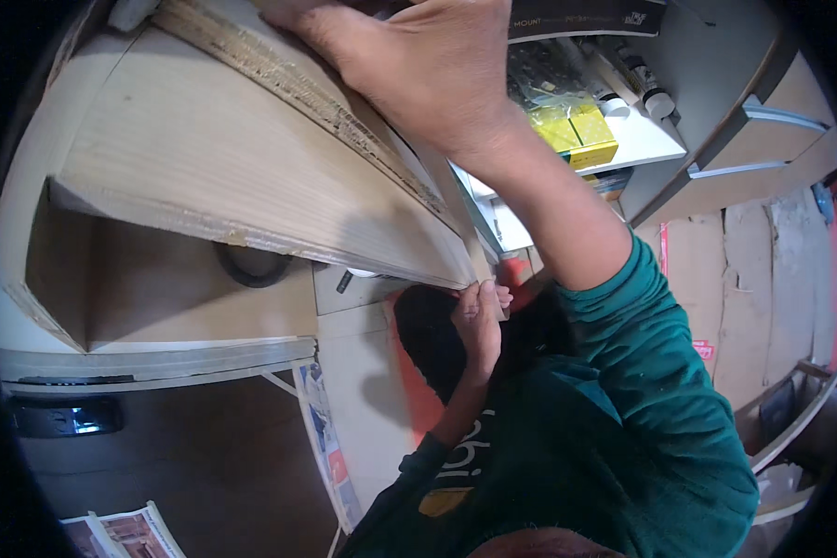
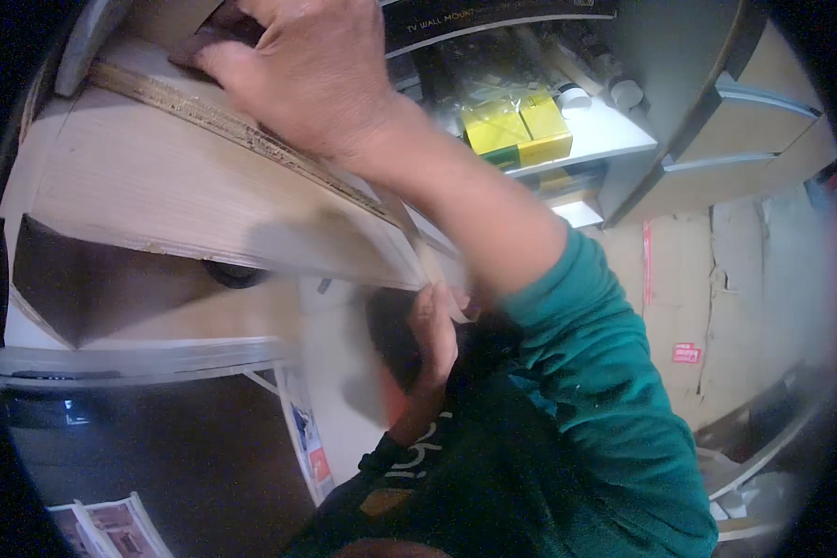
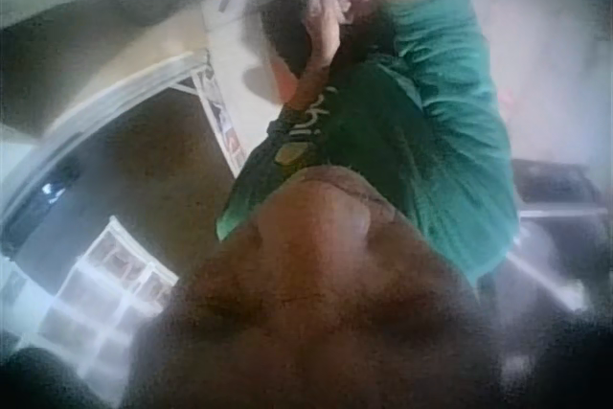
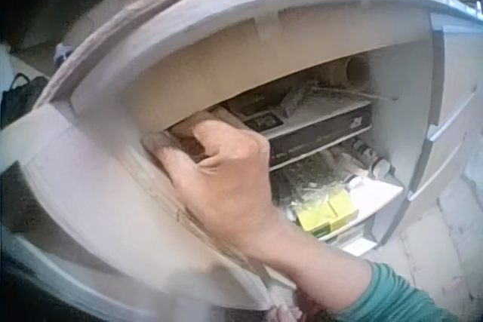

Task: The person installs a wooden trim piece onto the edge of a cabinet door. They use a hammer to tap the trim into place and a utility knife to trim the excess length.

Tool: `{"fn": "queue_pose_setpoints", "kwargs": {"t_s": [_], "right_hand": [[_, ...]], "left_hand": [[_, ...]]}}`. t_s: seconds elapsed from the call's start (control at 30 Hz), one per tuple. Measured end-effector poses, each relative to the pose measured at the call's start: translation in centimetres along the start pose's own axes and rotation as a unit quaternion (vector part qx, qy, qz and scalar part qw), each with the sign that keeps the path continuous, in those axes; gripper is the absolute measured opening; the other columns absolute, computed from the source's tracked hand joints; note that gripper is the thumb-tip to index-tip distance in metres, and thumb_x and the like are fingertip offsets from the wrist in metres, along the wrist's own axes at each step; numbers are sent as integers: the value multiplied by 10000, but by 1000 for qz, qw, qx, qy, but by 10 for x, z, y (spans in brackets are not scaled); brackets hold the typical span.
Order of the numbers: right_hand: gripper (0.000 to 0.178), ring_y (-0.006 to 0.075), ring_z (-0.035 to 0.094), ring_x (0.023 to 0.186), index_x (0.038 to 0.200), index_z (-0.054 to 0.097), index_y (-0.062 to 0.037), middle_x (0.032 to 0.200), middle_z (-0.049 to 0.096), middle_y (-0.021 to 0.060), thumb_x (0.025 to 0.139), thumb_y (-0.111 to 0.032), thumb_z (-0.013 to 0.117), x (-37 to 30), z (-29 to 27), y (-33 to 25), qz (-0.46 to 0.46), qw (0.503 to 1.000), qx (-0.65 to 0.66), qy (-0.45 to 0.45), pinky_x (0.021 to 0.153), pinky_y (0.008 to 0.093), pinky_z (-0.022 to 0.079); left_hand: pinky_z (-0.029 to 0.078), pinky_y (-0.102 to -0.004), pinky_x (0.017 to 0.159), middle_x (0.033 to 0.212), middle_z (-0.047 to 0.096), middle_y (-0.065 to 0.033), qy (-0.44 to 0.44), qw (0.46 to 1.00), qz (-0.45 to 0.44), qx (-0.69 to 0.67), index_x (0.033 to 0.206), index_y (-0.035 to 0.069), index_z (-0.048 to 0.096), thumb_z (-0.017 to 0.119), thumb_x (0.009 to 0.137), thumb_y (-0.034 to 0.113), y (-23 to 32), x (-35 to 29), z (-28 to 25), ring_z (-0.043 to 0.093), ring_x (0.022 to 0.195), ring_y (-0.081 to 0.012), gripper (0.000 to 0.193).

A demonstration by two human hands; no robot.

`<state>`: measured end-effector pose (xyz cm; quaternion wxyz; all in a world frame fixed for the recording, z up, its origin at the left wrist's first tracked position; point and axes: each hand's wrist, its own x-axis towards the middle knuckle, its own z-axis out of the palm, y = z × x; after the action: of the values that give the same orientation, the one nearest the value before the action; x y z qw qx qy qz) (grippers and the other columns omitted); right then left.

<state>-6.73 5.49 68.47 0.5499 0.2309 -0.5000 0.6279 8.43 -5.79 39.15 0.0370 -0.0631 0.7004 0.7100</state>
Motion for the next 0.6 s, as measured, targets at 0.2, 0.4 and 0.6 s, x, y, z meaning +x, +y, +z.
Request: {"fn": "queue_pose_setpoints", "kwargs": {"t_s": [0.2, 0.4, 0.6], "right_hand": [[186, 235, 668, 712, 880, 731, -17, 806, 696, 121, 795, -181, 758, -52, -41, -1, 16, 973, -221, -63, 662, 320, 525], [212, 196, 659, 756, 1009, 720, 12, 876, 692, 135, 827, -92, 751, -166, -78, -9, 259, 933, -249, -16, 691, 282, 515], [182, 191, 652, 777, 1002, 726, 26, 883, 695, 127, 830, -35, 729, -202, -69, 5, 224, 953, -202, 15, 708, 283, 517]], "left_hand": [[530, -279, 721, 824, 694, -86, 8, 1000, 1, -20, 1001, -43, 657, 534, 1012, 187, -19, -4, -4, 654, 745, -129, 261], [504, -303, 713, 795, 671, -73, 24, 997, 18, 65, 936, -52, 644, 523, 996, 157, -9, -7, 0, 612, 739, -126, 249], [406, -301, 629, 693, 520, -46, 75, 993, 53, 79, 869, -73, 572, 560, 944, 160, -42, -2, -5, 438, 699, -108, 245]]}}
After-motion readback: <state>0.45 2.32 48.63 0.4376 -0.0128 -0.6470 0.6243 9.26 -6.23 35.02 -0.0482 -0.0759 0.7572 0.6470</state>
